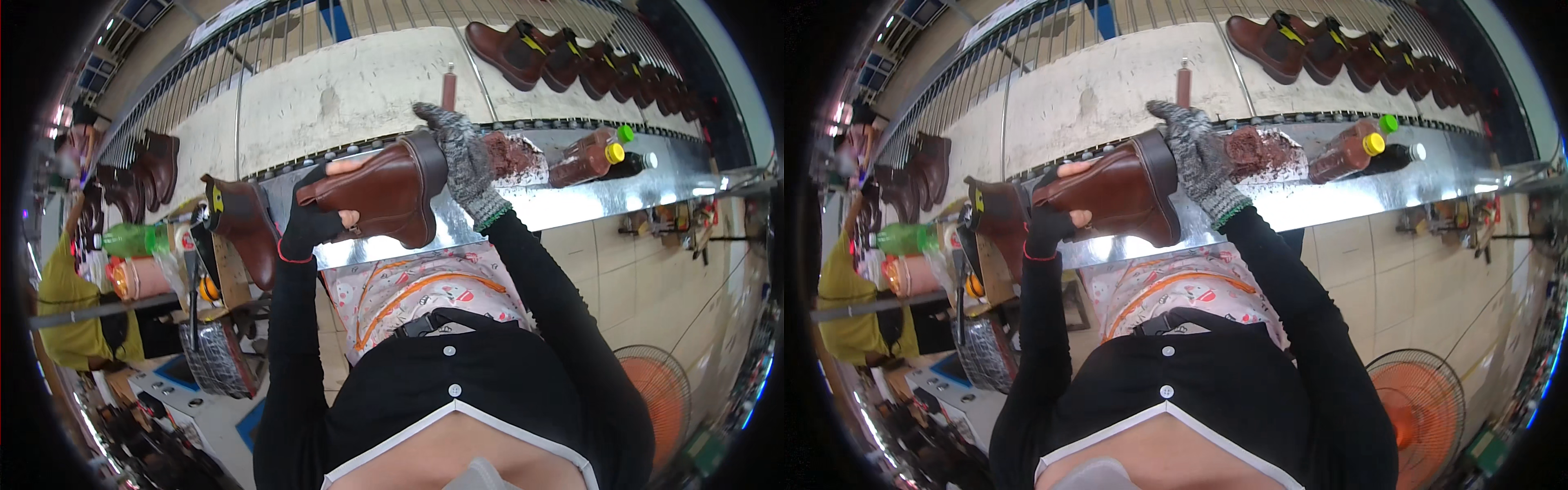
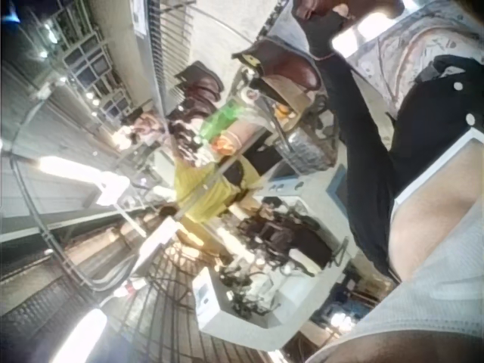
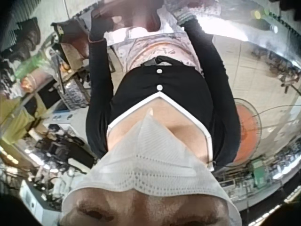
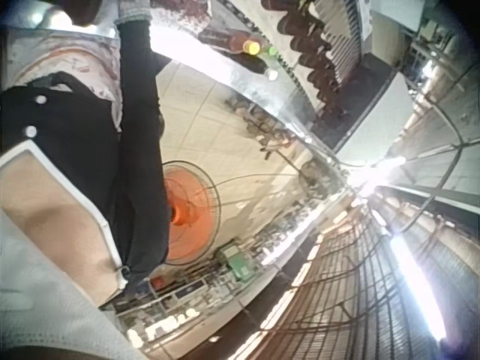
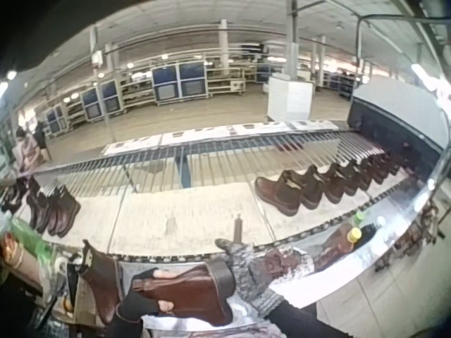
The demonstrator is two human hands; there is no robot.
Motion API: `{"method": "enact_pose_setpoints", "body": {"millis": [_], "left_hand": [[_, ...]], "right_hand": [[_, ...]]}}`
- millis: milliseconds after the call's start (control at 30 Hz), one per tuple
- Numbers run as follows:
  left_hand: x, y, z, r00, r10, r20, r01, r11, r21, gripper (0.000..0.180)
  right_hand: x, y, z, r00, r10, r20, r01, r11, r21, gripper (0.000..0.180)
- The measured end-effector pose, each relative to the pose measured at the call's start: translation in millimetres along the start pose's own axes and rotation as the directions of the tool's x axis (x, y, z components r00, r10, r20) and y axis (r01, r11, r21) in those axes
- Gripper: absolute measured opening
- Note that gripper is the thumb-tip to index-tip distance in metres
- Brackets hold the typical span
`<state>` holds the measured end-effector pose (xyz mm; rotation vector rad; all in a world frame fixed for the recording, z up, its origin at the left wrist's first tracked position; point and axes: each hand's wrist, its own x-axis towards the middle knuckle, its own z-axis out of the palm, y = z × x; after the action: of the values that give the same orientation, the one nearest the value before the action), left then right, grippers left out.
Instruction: The recorder applies adhesive to the edges of brown boots using a small brush and a container of glue on a shoe manufacturing assembly line.
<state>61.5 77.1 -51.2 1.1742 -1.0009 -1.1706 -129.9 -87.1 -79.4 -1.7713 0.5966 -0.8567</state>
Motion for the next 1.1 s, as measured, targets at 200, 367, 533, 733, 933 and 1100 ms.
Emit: {"method": "enact_pose_setpoints", "body": {"millis": [200,367,533,733,933,1100], "left_hand": [[8,4,-2,0.998,-0.017,0.055,0.014,0.998,0.064,0.058],[17,21,6,0.934,0.285,-0.214,-0.245,0.950,0.196,0.054],[16,46,13,0.841,0.504,0.200,-0.366,0.257,0.894,0.041],[20,44,20,0.837,0.418,0.352,-0.447,0.152,0.882,0.037],[18,48,21,0.833,0.361,0.420,-0.458,0.023,0.889,0.040],[18,53,26,0.859,0.303,0.412,-0.436,0.010,0.900,0.040]], "right_hand": [[-12,-4,7,1.000,0.015,0.005,-0.016,0.981,0.193,0.048],[-21,-16,3,0.998,-0.068,0.007,0.068,0.966,-0.249,0.047],[-21,-29,11,0.990,-0.140,0.002,0.133,0.938,-0.319,0.047],[-11,-27,14,0.995,-0.098,0.005,0.096,0.959,-0.267,0.046],[-15,-28,14,0.993,-0.116,0.009,0.115,0.960,-0.255,0.046],[-13,-28,15,0.993,-0.116,0.020,0.117,0.960,-0.256,0.047]]}}
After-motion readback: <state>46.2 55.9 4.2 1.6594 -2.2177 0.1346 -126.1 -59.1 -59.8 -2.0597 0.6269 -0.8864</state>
